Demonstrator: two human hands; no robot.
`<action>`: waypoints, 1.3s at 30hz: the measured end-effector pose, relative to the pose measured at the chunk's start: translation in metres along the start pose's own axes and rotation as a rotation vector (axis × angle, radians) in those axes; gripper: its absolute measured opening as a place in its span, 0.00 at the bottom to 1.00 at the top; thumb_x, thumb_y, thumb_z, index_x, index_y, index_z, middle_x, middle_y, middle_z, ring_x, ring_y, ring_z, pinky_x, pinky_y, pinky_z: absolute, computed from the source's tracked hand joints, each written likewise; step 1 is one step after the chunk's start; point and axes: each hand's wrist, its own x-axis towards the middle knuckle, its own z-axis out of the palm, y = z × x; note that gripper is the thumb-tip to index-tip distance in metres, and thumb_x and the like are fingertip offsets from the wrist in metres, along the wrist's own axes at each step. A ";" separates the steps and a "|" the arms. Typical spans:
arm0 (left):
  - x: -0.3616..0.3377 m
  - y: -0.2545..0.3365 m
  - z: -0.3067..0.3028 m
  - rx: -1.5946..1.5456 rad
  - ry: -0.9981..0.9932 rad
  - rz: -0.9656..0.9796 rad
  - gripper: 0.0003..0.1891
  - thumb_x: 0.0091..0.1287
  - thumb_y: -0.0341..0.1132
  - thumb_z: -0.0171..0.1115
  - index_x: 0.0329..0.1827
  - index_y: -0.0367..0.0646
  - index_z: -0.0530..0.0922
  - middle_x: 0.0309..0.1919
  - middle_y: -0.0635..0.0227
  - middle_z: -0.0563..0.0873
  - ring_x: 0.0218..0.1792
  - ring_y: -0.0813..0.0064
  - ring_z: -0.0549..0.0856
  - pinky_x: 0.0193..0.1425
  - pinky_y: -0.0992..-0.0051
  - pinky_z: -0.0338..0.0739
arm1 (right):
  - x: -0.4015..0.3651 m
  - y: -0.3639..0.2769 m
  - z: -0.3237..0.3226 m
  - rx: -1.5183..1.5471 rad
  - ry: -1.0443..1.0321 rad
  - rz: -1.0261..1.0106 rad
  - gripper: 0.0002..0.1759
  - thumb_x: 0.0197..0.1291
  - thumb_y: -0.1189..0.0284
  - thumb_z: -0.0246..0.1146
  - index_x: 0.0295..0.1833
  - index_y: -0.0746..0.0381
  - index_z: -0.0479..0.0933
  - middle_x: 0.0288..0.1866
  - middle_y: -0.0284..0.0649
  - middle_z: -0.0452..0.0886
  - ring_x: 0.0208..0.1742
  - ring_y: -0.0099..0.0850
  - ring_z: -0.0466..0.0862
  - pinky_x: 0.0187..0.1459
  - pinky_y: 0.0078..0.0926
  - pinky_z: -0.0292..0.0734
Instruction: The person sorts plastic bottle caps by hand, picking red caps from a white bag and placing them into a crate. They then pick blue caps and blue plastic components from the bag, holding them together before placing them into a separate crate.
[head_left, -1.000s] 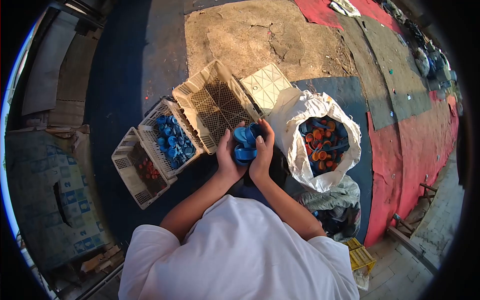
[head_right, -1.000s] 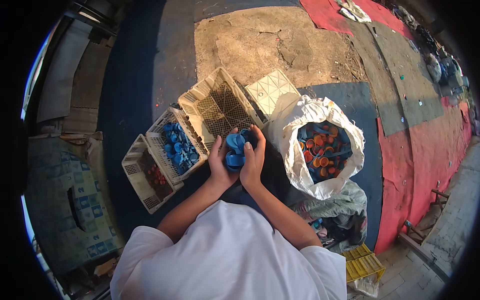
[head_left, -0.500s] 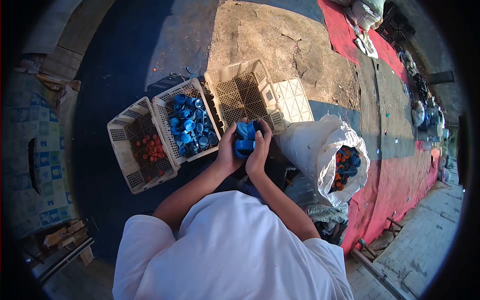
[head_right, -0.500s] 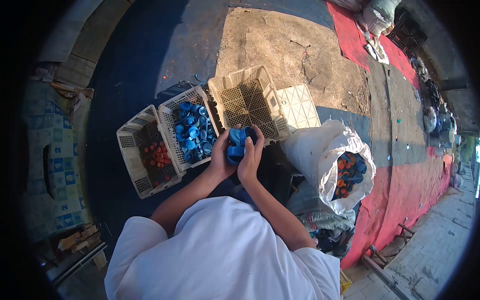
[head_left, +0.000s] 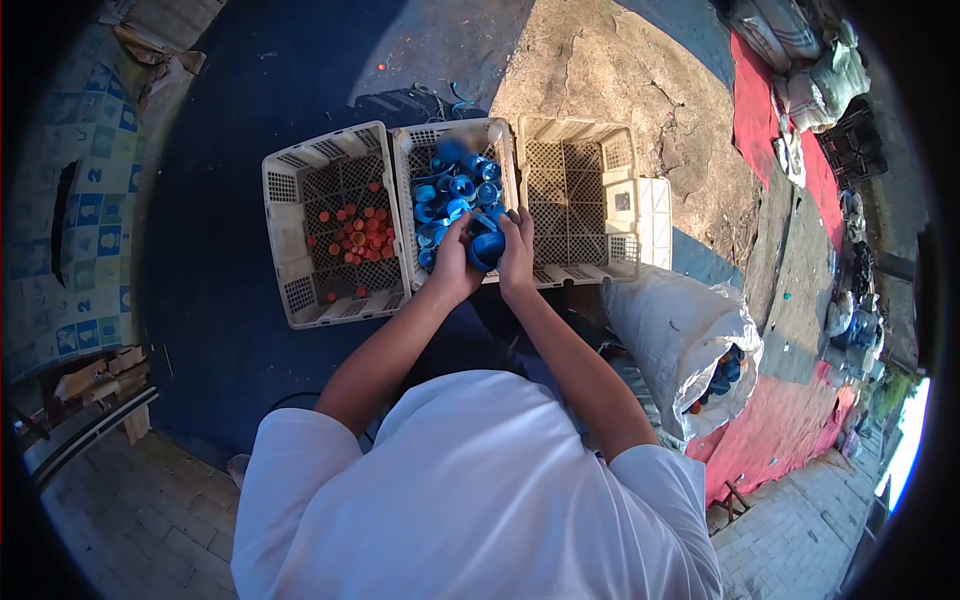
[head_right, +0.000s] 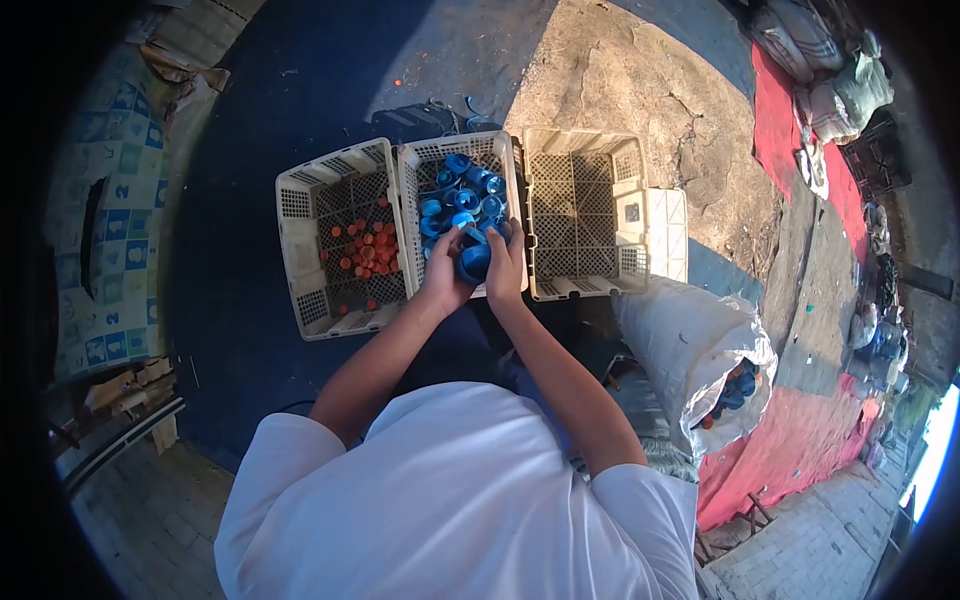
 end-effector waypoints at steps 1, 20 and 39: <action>0.001 0.004 -0.003 -0.007 -0.010 0.003 0.22 0.82 0.51 0.48 0.68 0.47 0.73 0.63 0.62 0.82 0.65 0.64 0.83 0.73 0.60 0.74 | 0.003 0.002 0.003 -0.016 -0.012 0.038 0.46 0.73 0.60 0.61 0.83 0.71 0.46 0.81 0.62 0.57 0.79 0.45 0.66 0.78 0.35 0.59; 0.026 0.020 -0.051 -0.083 -0.015 -0.067 0.25 0.83 0.51 0.43 0.67 0.40 0.72 0.61 0.58 0.81 0.62 0.61 0.82 0.73 0.57 0.73 | 0.061 0.047 0.009 -0.006 -0.079 0.390 0.24 0.73 0.55 0.56 0.64 0.62 0.70 0.59 0.46 0.79 0.53 0.35 0.83 0.56 0.34 0.78; 0.033 0.020 -0.077 -0.158 0.193 -0.089 0.28 0.73 0.46 0.63 0.68 0.37 0.69 0.65 0.52 0.74 0.65 0.50 0.79 0.70 0.54 0.76 | 0.056 0.026 -0.032 -0.093 -0.257 0.458 0.33 0.77 0.56 0.52 0.77 0.67 0.63 0.76 0.55 0.68 0.61 0.46 0.84 0.60 0.43 0.80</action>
